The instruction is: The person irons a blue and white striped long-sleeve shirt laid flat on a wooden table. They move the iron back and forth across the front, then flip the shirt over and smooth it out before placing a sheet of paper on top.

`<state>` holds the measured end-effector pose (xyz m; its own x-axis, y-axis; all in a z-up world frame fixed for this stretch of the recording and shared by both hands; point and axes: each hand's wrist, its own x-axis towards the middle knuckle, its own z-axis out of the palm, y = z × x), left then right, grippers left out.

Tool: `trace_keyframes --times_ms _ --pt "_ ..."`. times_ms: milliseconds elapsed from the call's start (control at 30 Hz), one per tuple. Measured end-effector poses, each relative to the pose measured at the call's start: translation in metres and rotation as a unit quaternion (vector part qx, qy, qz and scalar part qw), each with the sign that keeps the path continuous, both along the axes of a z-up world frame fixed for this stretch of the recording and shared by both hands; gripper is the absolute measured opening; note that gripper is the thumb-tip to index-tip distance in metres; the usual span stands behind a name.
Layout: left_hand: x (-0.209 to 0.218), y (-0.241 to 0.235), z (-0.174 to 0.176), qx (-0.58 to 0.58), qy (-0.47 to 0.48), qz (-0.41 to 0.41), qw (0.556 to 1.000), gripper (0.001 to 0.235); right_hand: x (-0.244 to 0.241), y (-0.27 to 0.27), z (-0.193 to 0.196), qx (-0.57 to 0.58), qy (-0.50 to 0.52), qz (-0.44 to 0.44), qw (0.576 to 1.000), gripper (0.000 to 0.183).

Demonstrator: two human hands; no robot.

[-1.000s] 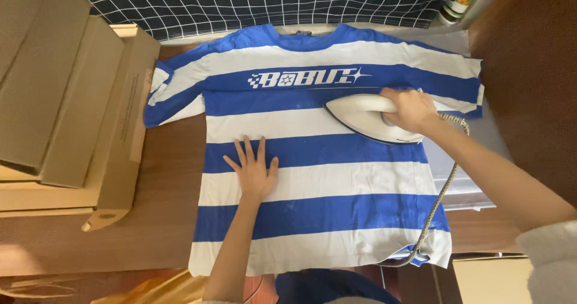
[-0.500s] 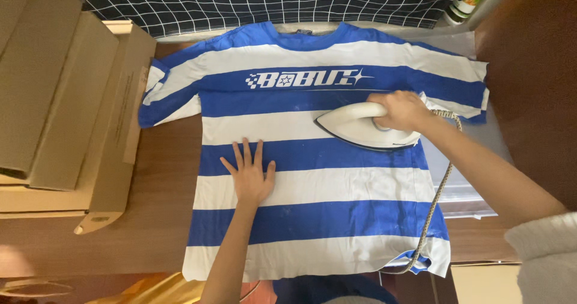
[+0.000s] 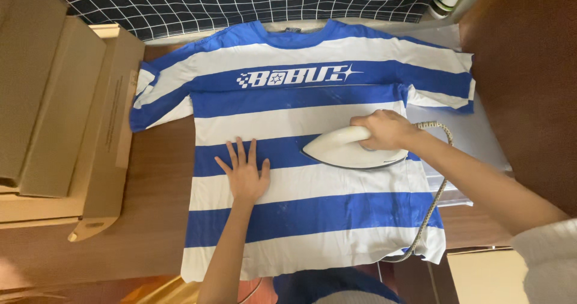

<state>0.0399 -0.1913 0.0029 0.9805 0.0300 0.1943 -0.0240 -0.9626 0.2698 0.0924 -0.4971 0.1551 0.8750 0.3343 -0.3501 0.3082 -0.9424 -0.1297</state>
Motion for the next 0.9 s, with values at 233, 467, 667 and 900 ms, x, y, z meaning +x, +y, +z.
trace_keyframes --times_ms 233,467,667,900 --pt "0.0 0.003 -0.006 -0.002 -0.024 -0.009 1.0 0.059 -0.034 0.015 0.008 0.017 0.017 0.033 0.999 0.036" --pt "0.0 0.006 -0.016 0.01 -0.047 -0.018 0.999 0.059 -0.066 0.024 0.007 0.009 0.036 0.042 0.998 0.039" --pt "-0.008 0.005 -0.025 0.035 -0.09 -0.025 0.995 0.056 -0.092 0.026 0.005 0.015 0.048 0.049 0.998 0.04" --pt "-0.015 0.011 -0.03 0.03 -0.101 -0.049 0.993 0.056 -0.124 0.027 -0.006 -0.016 0.031 0.075 0.997 0.038"
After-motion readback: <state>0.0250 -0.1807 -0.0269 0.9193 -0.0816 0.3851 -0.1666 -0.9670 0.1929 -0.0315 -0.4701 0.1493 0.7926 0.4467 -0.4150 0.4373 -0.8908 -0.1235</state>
